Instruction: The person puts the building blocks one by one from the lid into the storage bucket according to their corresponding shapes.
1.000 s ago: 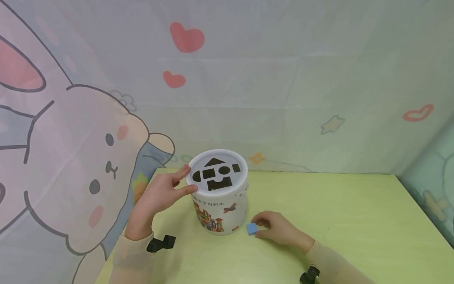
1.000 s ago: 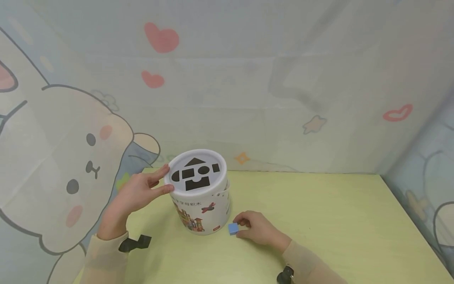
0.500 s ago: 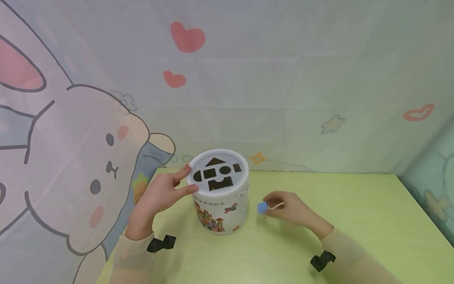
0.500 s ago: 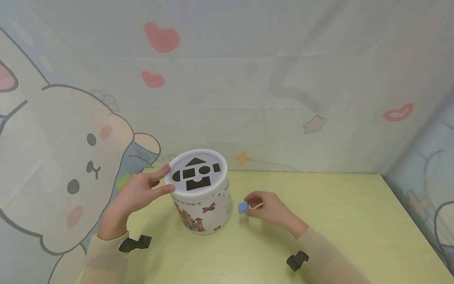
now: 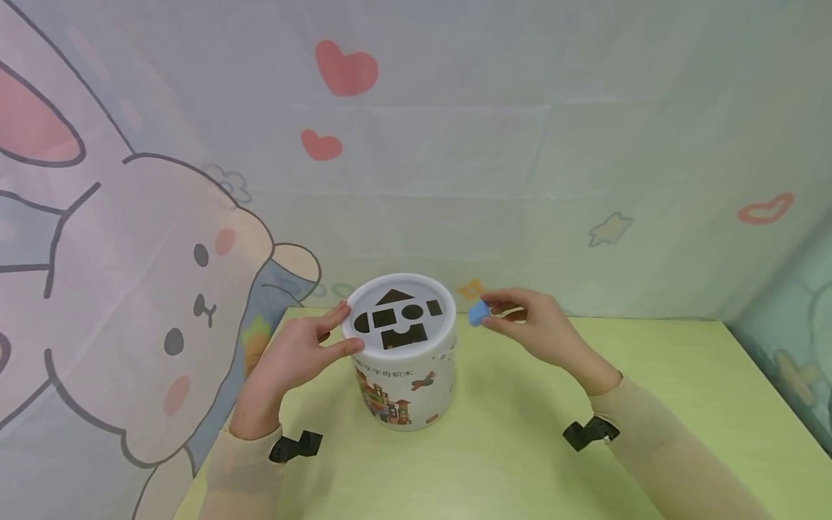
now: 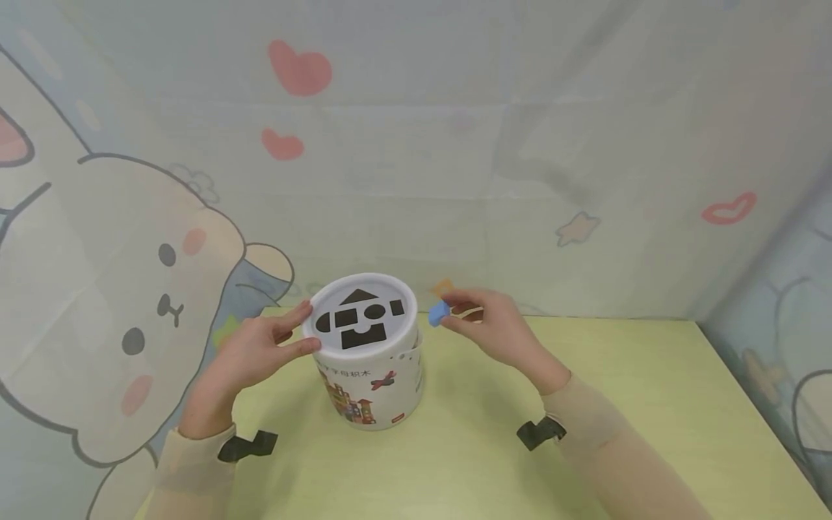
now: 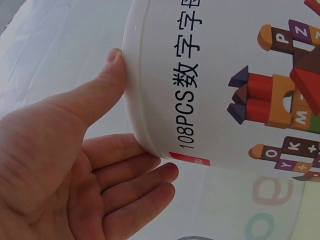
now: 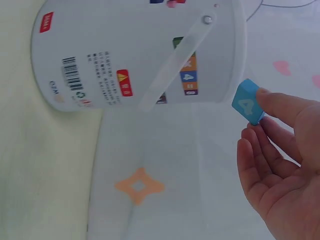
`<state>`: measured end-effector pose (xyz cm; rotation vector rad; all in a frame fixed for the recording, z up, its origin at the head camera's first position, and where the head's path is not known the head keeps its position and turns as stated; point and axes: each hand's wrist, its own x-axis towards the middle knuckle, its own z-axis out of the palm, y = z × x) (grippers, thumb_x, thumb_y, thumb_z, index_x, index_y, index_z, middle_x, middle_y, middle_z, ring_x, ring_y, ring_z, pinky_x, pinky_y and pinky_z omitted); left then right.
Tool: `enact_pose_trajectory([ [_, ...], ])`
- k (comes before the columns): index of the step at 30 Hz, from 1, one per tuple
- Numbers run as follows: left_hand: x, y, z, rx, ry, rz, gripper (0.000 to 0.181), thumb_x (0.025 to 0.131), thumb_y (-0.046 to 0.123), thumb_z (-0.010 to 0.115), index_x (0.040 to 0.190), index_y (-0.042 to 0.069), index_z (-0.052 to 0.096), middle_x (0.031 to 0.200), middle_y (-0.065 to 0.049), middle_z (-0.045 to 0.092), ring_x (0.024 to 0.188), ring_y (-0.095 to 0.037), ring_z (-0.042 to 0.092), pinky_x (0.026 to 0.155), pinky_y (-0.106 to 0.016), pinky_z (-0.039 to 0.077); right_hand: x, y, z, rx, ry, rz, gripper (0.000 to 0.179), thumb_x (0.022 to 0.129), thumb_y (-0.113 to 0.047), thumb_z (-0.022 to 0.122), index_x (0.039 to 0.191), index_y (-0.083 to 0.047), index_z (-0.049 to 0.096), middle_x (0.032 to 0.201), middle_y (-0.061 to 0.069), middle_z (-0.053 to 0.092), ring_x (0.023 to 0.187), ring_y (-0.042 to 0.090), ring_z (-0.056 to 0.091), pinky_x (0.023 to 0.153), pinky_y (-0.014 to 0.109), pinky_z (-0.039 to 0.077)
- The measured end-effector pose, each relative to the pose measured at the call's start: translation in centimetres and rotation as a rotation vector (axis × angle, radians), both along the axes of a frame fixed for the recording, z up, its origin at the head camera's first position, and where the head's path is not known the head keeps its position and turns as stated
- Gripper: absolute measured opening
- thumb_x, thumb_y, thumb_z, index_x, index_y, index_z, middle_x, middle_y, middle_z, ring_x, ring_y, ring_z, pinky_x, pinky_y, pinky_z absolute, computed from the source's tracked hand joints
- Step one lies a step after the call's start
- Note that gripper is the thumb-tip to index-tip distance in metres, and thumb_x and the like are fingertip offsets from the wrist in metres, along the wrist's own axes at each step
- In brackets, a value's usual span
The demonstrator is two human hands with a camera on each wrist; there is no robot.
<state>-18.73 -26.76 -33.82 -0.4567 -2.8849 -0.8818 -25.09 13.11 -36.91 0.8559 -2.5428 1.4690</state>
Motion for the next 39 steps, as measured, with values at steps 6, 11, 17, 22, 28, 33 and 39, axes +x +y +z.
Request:
enact_pose_trajectory([
  [6, -0.1, 0.0, 0.1, -0.003, 0.004, -0.002, 0.082, 0.096, 0.051, 0.079, 0.157, 0.004, 0.050, 0.159, -0.010, 0.051, 0.125, -0.030, 0.068, 0.081, -0.038, 0.051, -0.8, -2.0, 1.3, -0.048, 0.082, 0.024, 0.039, 0.098, -0.016, 0.082, 0.135, -0.006, 0.075, 0.129, 0.007, 0.074, 0.111, 0.025, 0.072, 0.091, 0.036, 0.061],
  [11, -0.2, 0.0, 0.0, -0.012, -0.002, 0.001, 0.082, 0.097, 0.052, 0.078, 0.158, 0.004, 0.050, 0.159, -0.011, 0.050, 0.132, -0.033, 0.064, 0.084, -0.040, 0.052, -1.5, -4.1, 2.2, -0.016, 0.142, 0.057, 0.038, 0.098, -0.012, 0.081, 0.134, -0.004, 0.075, 0.131, 0.007, 0.073, 0.111, 0.025, 0.072, 0.091, 0.035, 0.061],
  [17, -0.1, 0.0, -0.1, 0.006, -0.009, -0.003, 0.082, 0.097, 0.051, 0.078, 0.158, 0.004, 0.049, 0.160, -0.011, 0.049, 0.138, -0.037, 0.058, 0.096, -0.049, 0.056, -2.1, -5.9, 3.0, 0.131, 0.179, 0.097, 0.038, 0.100, -0.012, 0.079, 0.137, -0.004, 0.073, 0.135, 0.008, 0.070, 0.111, 0.027, 0.072, 0.094, 0.038, 0.060],
  [22, -0.1, 0.0, -0.1, 0.008, -0.009, -0.005, 0.082, 0.097, 0.051, 0.078, 0.158, 0.005, 0.049, 0.161, -0.010, 0.048, 0.138, -0.037, 0.058, 0.096, -0.048, 0.056, -2.2, -6.6, 3.1, 0.215, 0.159, 0.099, 0.036, 0.103, -0.014, 0.076, 0.137, -0.004, 0.073, 0.135, 0.010, 0.069, 0.116, 0.029, 0.070, 0.097, 0.044, 0.060],
  [28, -0.3, 0.1, -0.2, 0.003, -0.006, -0.008, 0.083, 0.096, 0.052, 0.078, 0.158, 0.005, 0.049, 0.161, -0.010, 0.049, 0.138, -0.036, 0.059, 0.088, -0.041, 0.053, -2.2, -6.9, 3.1, 0.260, 0.173, 0.087, 0.035, 0.103, -0.015, 0.076, 0.135, -0.002, 0.074, 0.133, 0.012, 0.069, 0.116, 0.030, 0.070, 0.096, 0.044, 0.060],
  [33, -0.2, 0.1, -0.1, 0.006, 0.000, -0.010, 0.082, 0.097, 0.051, 0.078, 0.158, 0.004, 0.049, 0.161, -0.010, 0.048, 0.136, -0.036, 0.061, 0.089, -0.043, 0.055, -2.2, -7.0, 3.0, 0.256, 0.177, 0.084, 0.034, 0.102, -0.015, 0.076, 0.134, -0.002, 0.075, 0.133, 0.012, 0.070, 0.116, 0.030, 0.070, 0.096, 0.046, 0.060],
  [39, 1.1, 0.1, -0.9, 0.020, 0.016, -0.046, 0.082, 0.104, 0.045, 0.070, 0.165, 0.003, 0.036, 0.171, -0.013, 0.032, 0.151, -0.040, 0.042, 0.116, -0.060, 0.042, -1.5, -6.4, 2.3, 0.229, 0.165, 0.074, 0.037, 0.106, -0.020, 0.072, 0.139, -0.004, 0.072, 0.142, 0.012, 0.065, 0.125, 0.031, 0.065, 0.100, 0.046, 0.058],
])
